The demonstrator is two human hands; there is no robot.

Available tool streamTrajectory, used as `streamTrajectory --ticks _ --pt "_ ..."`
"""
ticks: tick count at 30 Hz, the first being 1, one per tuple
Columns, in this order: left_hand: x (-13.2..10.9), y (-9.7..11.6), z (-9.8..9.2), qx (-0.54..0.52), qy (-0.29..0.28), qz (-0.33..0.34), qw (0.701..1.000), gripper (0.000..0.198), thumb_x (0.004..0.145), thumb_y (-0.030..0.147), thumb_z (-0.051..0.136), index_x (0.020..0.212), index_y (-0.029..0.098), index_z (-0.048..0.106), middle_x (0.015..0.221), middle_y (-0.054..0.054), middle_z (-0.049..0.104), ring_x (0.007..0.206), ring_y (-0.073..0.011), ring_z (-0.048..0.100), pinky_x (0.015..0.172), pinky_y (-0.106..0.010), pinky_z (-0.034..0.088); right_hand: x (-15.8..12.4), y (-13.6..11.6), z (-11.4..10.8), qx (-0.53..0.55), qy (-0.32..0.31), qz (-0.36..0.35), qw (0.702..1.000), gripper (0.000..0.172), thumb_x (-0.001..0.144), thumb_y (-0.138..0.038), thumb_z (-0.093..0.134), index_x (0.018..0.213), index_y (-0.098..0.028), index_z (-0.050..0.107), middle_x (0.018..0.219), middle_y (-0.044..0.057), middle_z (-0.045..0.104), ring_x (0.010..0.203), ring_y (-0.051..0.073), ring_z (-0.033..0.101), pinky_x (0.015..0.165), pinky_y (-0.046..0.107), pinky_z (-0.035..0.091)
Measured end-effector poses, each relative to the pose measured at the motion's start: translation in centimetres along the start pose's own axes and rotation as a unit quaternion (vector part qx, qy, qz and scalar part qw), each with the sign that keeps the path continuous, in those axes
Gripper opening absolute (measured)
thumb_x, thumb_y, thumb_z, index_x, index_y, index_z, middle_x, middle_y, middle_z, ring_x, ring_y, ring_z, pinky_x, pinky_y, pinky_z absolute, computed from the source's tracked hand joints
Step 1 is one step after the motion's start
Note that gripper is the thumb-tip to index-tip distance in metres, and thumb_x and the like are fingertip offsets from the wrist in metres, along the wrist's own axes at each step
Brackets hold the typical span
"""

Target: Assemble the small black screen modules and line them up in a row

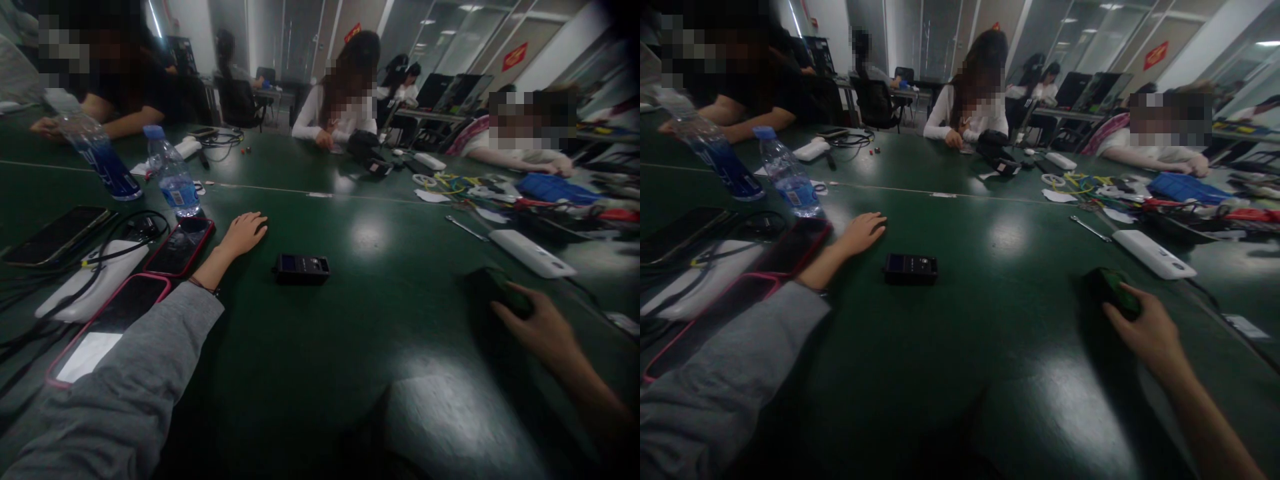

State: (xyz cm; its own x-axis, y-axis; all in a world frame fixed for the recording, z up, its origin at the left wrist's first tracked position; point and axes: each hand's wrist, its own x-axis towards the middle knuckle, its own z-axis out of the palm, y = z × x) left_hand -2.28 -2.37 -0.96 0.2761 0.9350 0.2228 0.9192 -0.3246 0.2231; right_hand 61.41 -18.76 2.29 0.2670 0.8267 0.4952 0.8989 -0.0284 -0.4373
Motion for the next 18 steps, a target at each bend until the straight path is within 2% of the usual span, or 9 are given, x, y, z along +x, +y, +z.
streamTrajectory --ticks 2,5,8,11,13,15,18 --pt "0.0 0.0 0.0 0.0 0.0 0.003 1.0 0.053 0.111 0.045 0.037 0.154 0.019 0.054 0.165 -0.013 0.048 0.154 -0.0312 0.042 0.128 -0.054 0.032 1.3 -2.0 3.7 0.019 -0.067 -0.016 0.997 0.091 0.069 -0.092 0.061 0.123 -0.019 0.071 0.111 0.033 0.067 0.105 0.05 0.066 0.085 0.067 0.05" --pt "0.1 0.0 -0.1 0.002 0.001 0.006 1.0 0.052 0.111 0.045 0.038 0.153 0.02 0.055 0.164 -0.014 0.05 0.153 -0.0307 0.045 0.127 -0.054 0.034 2.2 -9.1 9.3 0.067 -0.104 -0.122 0.985 0.08 0.087 -0.074 0.054 0.136 -0.012 0.063 0.127 0.031 0.063 0.122 0.047 0.062 0.106 0.065 0.049" --pt "0.1 -0.1 -0.1 0.006 0.001 0.008 1.0 0.052 0.11 0.045 0.038 0.152 0.02 0.055 0.164 -0.014 0.05 0.152 -0.0318 0.045 0.126 -0.055 0.035 2.2 -17.1 13.6 0.109 -0.152 -0.177 0.966 0.071 0.092 -0.059 0.051 0.145 -0.012 0.057 0.13 0.025 0.062 0.122 0.042 0.064 0.109 0.064 0.051" --pt "0.2 -0.1 -0.2 0.005 -0.002 0.008 1.0 0.053 0.11 0.046 0.037 0.153 0.021 0.055 0.164 -0.014 0.05 0.152 -0.032 0.044 0.126 -0.056 0.035 2.1 -22.5 16.7 0.163 -0.167 -0.199 0.952 0.068 0.094 -0.05 0.053 0.151 -0.013 0.05 0.14 0.023 0.058 0.131 0.039 0.059 0.117 0.06 0.047" --pt "0.1 0.0 -0.2 0.004 -0.007 0.005 1.0 0.052 0.11 0.045 0.037 0.153 0.021 0.054 0.164 -0.014 0.049 0.153 -0.0317 0.044 0.126 -0.057 0.034 2.2 -24.2 18.1 0.196 -0.162 -0.177 0.951 0.075 0.092 -0.049 0.059 0.154 -0.01 0.044 0.146 0.025 0.054 0.137 0.04 0.055 0.119 0.061 0.044" --pt "0.1 0.2 -0.4 0.003 -0.012 0.002 1.0 0.053 0.11 0.045 0.037 0.153 0.02 0.054 0.165 -0.014 0.049 0.153 -0.0316 0.043 0.126 -0.056 0.034 2.4 -24.6 18.8 0.22 -0.168 -0.142 0.95 0.079 0.089 -0.05 0.065 0.153 -0.009 0.044 0.146 0.027 0.055 0.136 0.043 0.056 0.117 0.063 0.046" --pt "-0.1 0.5 -0.7 -0.004 -0.012 0.0 1.0 0.053 0.11 0.045 0.038 0.153 0.02 0.054 0.165 -0.014 0.048 0.154 -0.032 0.042 0.126 -0.057 0.033 2.5 -24.2 18.8 0.224 -0.183 -0.11 0.951 0.069 0.088 -0.05 0.067 0.144 -0.012 0.052 0.133 0.024 0.065 0.121 0.043 0.065 0.106 0.064 0.054"
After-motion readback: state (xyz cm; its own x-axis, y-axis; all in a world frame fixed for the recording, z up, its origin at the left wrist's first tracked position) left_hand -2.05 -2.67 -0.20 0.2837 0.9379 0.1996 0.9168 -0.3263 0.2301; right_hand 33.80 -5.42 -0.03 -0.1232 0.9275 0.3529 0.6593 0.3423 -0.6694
